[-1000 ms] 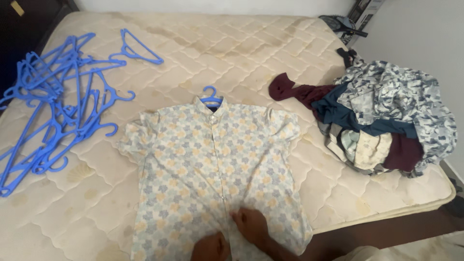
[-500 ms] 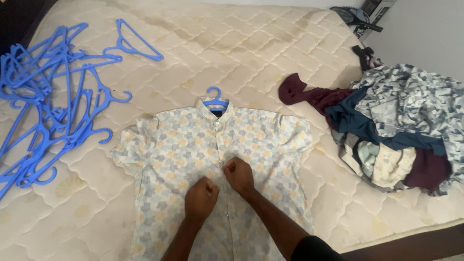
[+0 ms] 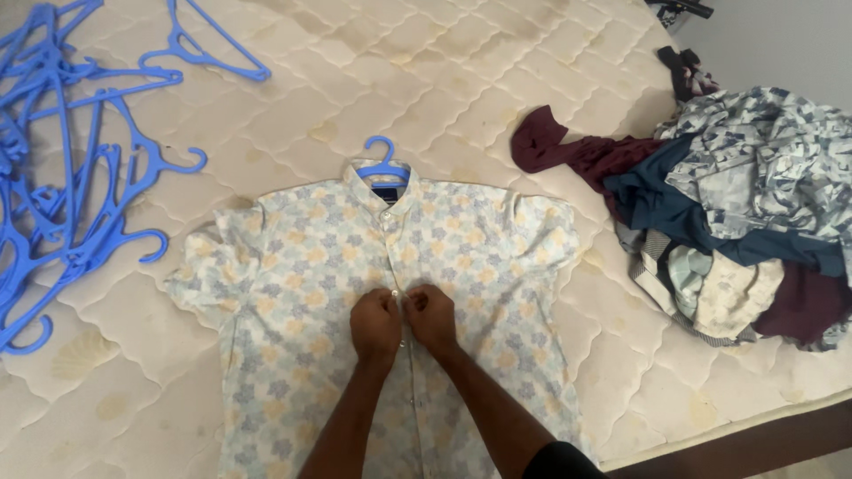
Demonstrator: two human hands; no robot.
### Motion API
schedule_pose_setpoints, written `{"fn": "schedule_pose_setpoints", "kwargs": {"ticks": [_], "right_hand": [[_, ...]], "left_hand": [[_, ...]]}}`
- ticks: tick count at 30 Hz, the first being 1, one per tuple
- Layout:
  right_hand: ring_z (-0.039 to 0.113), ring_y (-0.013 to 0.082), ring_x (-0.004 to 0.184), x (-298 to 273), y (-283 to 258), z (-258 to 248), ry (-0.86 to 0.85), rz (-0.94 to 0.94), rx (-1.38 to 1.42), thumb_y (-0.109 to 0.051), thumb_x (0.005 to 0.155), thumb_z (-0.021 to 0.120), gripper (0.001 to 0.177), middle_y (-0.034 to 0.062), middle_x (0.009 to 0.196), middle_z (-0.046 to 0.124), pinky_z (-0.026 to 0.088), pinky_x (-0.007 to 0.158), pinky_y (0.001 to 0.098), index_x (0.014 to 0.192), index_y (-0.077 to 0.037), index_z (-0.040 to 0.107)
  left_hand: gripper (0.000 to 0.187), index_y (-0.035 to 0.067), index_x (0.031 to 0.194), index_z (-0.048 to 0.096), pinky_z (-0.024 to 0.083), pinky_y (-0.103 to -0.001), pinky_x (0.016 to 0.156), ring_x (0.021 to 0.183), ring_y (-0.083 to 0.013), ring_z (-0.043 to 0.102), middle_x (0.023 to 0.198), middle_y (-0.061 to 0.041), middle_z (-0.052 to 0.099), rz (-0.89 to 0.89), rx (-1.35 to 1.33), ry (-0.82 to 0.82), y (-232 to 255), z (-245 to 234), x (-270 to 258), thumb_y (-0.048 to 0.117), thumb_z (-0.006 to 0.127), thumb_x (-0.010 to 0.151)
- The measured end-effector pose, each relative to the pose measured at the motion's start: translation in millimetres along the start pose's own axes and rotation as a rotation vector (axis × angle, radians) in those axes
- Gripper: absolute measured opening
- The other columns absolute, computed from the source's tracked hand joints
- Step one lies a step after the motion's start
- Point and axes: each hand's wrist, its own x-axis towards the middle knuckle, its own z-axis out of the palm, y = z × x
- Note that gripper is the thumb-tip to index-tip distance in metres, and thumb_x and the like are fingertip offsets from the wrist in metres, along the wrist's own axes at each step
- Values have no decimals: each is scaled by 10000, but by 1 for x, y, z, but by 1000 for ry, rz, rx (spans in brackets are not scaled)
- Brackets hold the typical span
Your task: The person buttons a patterned short-sleeved shirt laid flat on a mattress, then places it on a hanger and hangs it in a wardrobe.
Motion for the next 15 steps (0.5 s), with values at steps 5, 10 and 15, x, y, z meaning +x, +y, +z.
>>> {"fn": "schedule_pose_setpoints", "kwargs": {"ticks": [5, 10, 15], "right_hand": [[717, 139, 722, 7, 1, -5, -94, 186, -4, -168, 903, 753, 154, 78, 822, 760, 581, 673, 300, 956, -26, 725], [711, 144, 712, 5, 4, -7, -24, 109, 19, -126, 895, 732, 136, 87, 800, 750, 572, 674, 296, 959, -8, 716], [687, 115, 714, -7, -12, 1, 110, 152, 194, -132, 885, 744, 161, 70, 799, 750, 568, 671, 275, 960, 7, 711]], "left_hand": [[191, 40, 958, 743, 579, -455, 728, 801, -371, 736, 826, -184, 752, -172, 29, -28, 17, 0, 6, 210, 715, 877], [194, 15, 934, 745, 588, -437, 736, 796, -358, 747, 813, -188, 753, -164, 33, -40, 8, 8, 9, 196, 716, 871], [226, 4, 925, 740, 596, -397, 721, 761, -324, 766, 804, -196, 757, -151, -34, -126, -4, 9, 8, 226, 736, 884]]}}
